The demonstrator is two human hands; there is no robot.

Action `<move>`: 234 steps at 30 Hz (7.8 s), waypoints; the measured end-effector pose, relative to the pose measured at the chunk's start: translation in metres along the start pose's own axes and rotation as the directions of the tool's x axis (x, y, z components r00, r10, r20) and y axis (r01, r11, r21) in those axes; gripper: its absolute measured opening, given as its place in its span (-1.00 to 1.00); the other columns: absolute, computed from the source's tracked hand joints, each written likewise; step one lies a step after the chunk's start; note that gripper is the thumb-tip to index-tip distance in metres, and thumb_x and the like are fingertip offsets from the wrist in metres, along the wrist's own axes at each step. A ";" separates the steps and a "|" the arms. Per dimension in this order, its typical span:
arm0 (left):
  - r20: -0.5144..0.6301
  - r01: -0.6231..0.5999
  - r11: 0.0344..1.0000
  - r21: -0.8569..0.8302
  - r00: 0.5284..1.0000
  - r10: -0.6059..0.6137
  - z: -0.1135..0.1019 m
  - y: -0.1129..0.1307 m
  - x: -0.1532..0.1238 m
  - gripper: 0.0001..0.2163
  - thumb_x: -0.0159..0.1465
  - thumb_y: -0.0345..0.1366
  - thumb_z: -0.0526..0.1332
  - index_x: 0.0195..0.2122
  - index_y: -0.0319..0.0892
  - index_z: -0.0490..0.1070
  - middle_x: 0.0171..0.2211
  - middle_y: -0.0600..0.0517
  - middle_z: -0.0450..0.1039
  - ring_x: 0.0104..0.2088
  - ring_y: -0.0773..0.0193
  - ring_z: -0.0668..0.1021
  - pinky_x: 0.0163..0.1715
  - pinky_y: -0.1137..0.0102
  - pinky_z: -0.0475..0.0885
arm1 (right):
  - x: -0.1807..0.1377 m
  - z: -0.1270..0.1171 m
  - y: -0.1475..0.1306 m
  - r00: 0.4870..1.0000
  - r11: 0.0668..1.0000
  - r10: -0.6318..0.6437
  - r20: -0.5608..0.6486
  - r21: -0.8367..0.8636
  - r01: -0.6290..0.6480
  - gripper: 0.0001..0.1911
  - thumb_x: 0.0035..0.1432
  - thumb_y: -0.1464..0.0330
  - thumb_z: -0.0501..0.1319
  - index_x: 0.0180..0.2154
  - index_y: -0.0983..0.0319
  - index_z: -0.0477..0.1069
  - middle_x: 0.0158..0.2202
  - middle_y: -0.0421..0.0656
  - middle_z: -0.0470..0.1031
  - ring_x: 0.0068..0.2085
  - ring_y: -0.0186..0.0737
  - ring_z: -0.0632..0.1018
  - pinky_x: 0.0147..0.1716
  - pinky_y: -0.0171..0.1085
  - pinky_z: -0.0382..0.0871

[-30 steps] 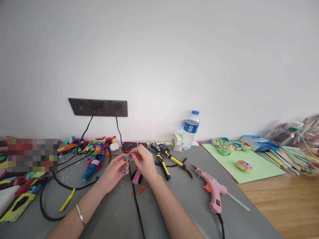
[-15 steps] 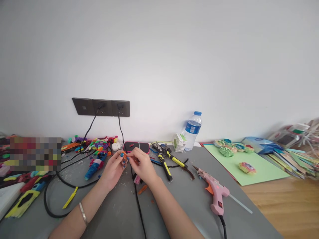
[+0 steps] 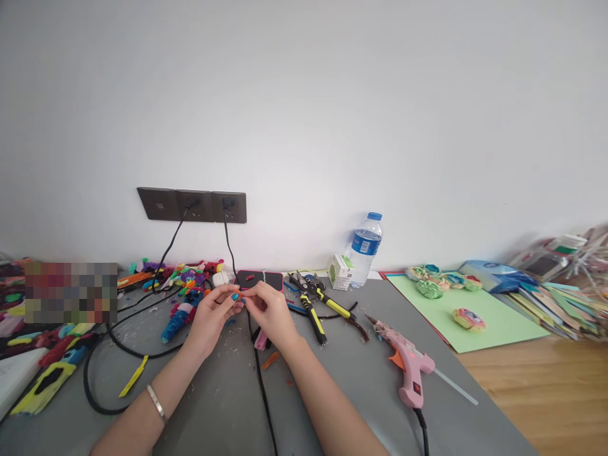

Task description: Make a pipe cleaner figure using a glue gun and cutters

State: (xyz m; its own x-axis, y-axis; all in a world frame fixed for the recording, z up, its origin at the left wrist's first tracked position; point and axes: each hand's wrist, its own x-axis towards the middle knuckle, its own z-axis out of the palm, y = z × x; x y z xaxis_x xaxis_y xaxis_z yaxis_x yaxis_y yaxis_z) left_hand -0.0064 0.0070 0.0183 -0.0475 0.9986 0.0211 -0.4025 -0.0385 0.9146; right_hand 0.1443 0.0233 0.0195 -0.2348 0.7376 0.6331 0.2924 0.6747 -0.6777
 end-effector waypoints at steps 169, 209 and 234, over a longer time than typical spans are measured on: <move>0.258 0.339 0.938 0.073 0.902 -0.346 -0.001 0.012 -0.007 -0.67 -0.09 -0.12 0.51 -0.46 -0.24 0.48 -0.51 0.10 0.34 -0.49 0.43 0.39 -0.50 0.50 0.37 | 0.005 -0.015 0.003 0.896 0.683 0.190 0.401 0.602 -0.414 -0.77 0.14 0.18 0.32 -0.24 0.18 0.46 -0.25 -0.18 0.42 -0.26 -0.27 0.47 -0.21 -0.25 0.40; 0.041 0.084 0.995 0.063 0.995 -0.086 -0.003 0.005 -0.002 -0.66 -0.10 -0.12 0.50 -0.35 -0.20 0.57 -0.47 0.03 0.53 -0.45 0.35 0.49 -0.41 0.47 0.39 | 0.001 -0.005 0.009 0.965 0.788 0.082 0.247 0.576 -0.214 -0.79 0.19 0.20 0.27 -0.31 0.21 0.38 -0.19 -0.08 0.40 -0.16 -0.18 0.47 -0.17 -0.19 0.37; 0.154 -0.173 0.927 0.334 0.980 0.128 -0.007 0.006 0.001 -0.81 0.03 -0.17 0.40 -0.41 -0.17 0.56 -0.39 -0.02 0.55 -0.40 0.23 0.51 -0.40 0.41 0.41 | 0.003 -0.008 0.017 0.995 0.897 0.088 0.047 0.430 -0.100 -0.81 0.13 0.21 0.33 -0.41 0.19 0.50 -0.40 -0.11 0.48 -0.31 -0.17 0.48 -0.34 -0.20 0.35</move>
State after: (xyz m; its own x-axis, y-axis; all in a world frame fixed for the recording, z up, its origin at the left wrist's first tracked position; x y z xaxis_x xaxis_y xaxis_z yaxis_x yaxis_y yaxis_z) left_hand -0.0148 0.0075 0.0206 0.0425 0.9790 0.1996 -0.0596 -0.1969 0.9786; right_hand 0.1557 0.0367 0.0132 -0.2511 0.7946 0.5528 -0.1128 0.5432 -0.8320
